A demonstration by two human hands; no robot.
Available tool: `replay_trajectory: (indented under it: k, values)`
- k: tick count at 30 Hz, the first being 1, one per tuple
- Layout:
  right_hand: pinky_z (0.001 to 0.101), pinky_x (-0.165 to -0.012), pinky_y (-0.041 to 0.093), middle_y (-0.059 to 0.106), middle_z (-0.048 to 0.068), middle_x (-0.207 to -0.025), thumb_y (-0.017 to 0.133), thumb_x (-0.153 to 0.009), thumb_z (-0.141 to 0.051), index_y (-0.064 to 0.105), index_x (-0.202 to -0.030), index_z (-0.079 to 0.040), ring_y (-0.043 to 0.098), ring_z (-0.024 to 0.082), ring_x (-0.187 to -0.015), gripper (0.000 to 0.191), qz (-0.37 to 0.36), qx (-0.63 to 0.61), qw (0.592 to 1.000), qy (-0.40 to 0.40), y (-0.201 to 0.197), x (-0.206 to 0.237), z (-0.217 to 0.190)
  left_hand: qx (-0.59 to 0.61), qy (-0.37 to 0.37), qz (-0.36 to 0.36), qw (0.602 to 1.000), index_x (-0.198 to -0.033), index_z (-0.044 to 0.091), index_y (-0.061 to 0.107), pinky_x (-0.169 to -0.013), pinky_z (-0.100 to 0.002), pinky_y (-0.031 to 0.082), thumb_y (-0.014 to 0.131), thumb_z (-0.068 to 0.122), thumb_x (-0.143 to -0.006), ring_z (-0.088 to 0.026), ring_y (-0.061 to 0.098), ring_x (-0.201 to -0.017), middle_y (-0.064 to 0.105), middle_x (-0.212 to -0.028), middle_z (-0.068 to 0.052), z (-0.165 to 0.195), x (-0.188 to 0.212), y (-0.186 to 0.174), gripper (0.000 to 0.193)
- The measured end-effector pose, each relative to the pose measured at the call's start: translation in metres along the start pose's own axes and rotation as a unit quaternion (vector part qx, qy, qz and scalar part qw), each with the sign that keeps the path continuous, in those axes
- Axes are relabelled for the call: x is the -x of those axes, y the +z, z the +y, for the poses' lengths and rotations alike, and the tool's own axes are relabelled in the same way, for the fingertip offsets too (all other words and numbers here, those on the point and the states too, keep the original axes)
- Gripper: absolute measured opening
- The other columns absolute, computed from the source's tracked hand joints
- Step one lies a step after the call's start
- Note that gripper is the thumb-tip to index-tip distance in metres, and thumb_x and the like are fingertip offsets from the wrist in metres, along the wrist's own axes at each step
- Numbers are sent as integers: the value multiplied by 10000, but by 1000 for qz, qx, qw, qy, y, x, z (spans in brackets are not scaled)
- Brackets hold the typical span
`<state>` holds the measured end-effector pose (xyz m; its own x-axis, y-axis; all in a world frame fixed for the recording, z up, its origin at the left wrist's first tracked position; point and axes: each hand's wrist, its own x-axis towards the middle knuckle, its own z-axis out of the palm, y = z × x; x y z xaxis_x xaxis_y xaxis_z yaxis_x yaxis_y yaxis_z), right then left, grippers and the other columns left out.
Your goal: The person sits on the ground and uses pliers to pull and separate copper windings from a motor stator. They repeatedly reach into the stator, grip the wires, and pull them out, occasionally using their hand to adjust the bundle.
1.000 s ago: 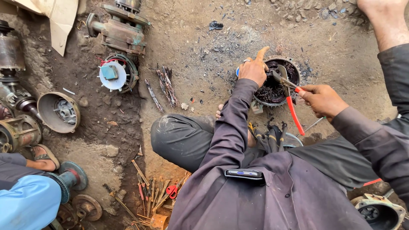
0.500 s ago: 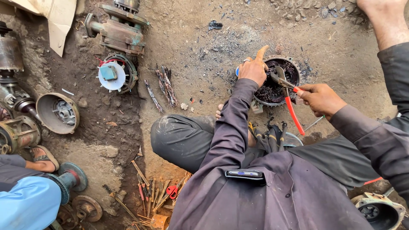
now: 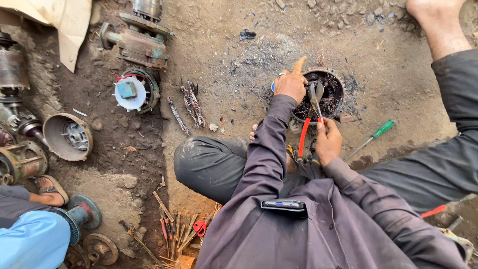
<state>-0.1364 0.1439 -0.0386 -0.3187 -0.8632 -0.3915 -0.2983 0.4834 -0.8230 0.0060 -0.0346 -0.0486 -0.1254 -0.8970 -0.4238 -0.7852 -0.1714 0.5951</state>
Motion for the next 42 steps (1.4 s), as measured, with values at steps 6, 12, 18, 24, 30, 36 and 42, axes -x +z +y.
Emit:
replay_trajectory:
  k: [6,12,18,24,30,36,42]
  values:
    - [438,-712,517,705,175,-889,607,-1062,-270,615,-1240,-67,686,306,-787,271,-30,139,989,-32,-24,-15,-9,-5,4,3,1000,-1572,279,296,-1053,-501,394,520,100,-932,-352,604,-1219,812,-1020,60,-5,0,4,702]
    - [548,-771,527,706,235,-851,571,-1012,-271,621,-1266,-119,685,467,-842,300,-163,385,906,-68,-78,-63,-73,-6,-13,-12,1000,-1578,305,285,-1076,-496,383,514,110,-921,-326,614,-1238,813,-1007,60,-5,-3,4,722]
    - [547,-808,536,722,237,-876,601,-995,-375,668,-1149,-116,693,449,-881,309,-238,433,868,-58,-78,-78,-100,7,-16,-18,1000,-1584,295,249,-1070,-491,358,533,119,-907,-334,583,-1269,808,-1000,52,-5,-1,4,755]
    - [533,-767,520,714,211,-902,610,-995,-367,648,-1198,-106,692,432,-859,332,-188,339,921,-34,-89,-55,-95,10,-28,-31,999,-1583,301,298,-1063,-497,365,517,126,-958,-313,605,-1238,808,-1027,41,2,3,-8,686]
    - [529,-788,516,712,219,-903,648,-972,-359,679,-1194,-116,683,438,-909,330,-180,343,921,-48,-85,-66,-97,187,30,352,917,-1325,139,590,-1091,-401,457,535,184,-1075,-229,652,-1204,699,-1264,-60,40,76,11,260]
    - [396,-539,476,724,126,-866,644,-982,-255,650,-1218,-67,631,240,-664,302,-208,211,950,97,-80,-70,-92,549,-217,47,806,-1308,25,494,-686,-372,514,588,334,-1018,-181,603,-753,645,-1036,-61,52,178,111,434]
    - [333,-468,386,613,93,-864,636,-999,-242,563,-1235,-71,537,152,-615,300,-185,-36,950,250,-53,-57,-58,655,-205,-64,725,-1311,41,537,-710,-420,535,439,455,-1110,-235,653,-801,672,-988,-101,43,152,167,471]
